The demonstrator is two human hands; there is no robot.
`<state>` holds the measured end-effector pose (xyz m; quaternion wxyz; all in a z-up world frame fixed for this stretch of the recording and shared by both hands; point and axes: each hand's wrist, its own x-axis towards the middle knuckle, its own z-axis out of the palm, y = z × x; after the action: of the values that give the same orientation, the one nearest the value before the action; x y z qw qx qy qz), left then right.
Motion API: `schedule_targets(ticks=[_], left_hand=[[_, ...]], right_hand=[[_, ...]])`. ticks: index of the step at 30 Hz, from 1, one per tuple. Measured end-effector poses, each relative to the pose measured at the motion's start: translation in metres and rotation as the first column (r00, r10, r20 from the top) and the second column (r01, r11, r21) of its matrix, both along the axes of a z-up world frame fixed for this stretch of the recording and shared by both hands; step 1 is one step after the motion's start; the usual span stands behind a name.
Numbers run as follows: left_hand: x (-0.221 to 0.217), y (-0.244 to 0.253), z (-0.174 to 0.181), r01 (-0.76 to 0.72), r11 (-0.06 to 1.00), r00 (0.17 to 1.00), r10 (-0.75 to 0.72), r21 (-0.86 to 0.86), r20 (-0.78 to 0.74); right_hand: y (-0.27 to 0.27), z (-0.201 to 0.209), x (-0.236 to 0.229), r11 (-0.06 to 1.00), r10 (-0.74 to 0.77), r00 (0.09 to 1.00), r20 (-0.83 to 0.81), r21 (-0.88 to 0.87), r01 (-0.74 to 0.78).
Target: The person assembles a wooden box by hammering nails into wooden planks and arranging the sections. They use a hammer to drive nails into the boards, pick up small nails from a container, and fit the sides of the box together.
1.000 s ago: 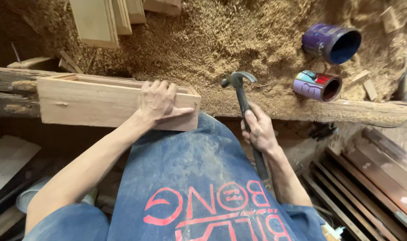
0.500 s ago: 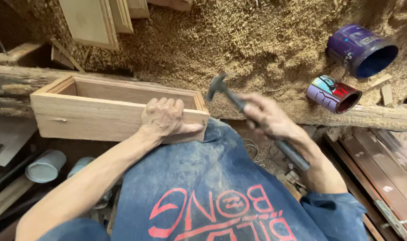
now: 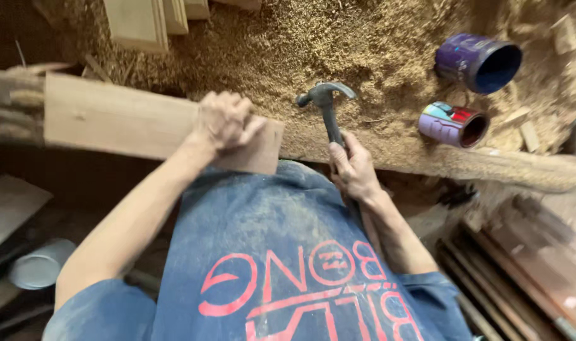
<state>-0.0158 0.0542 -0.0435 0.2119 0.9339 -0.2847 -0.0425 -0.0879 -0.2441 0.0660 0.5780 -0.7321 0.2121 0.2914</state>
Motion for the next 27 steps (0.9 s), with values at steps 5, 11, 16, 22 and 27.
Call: schedule_targets(ticks=[5, 11, 16, 22, 27], left_hand=[[-0.014, -0.013, -0.001, -0.353, 0.926, 0.908, 0.374, -0.136, 0.189], [-0.038, -0.04, -0.009, -0.655, 0.721, 0.645, 0.689, -0.225, 0.33], [-0.038, -0.042, -0.019, -0.684, 0.719, 0.649, 0.677, -0.123, 0.348], [-0.041, -0.041, -0.01, -0.687, 0.718, 0.658, 0.679, -0.111, 0.326], [-0.04, -0.051, -0.008, -0.708, 0.699, 0.651, 0.701, -0.103, 0.29]], right_hand=[[-0.015, 0.01, -0.035, 0.949, 0.311, 0.852, 0.421, -0.18, -0.257], [-0.023, 0.064, -0.025, 0.869, 0.495, 0.656, 0.57, -0.34, -0.361], [-0.026, 0.116, -0.002, 0.947, 0.225, 0.229, 0.947, -0.157, -0.28], [0.009, 0.028, -0.03, 0.744, 0.662, 0.542, 0.518, -0.541, -0.391], [-0.02, 0.067, -0.028, 0.73, 0.684, 0.243, 0.688, -0.647, -0.221]])
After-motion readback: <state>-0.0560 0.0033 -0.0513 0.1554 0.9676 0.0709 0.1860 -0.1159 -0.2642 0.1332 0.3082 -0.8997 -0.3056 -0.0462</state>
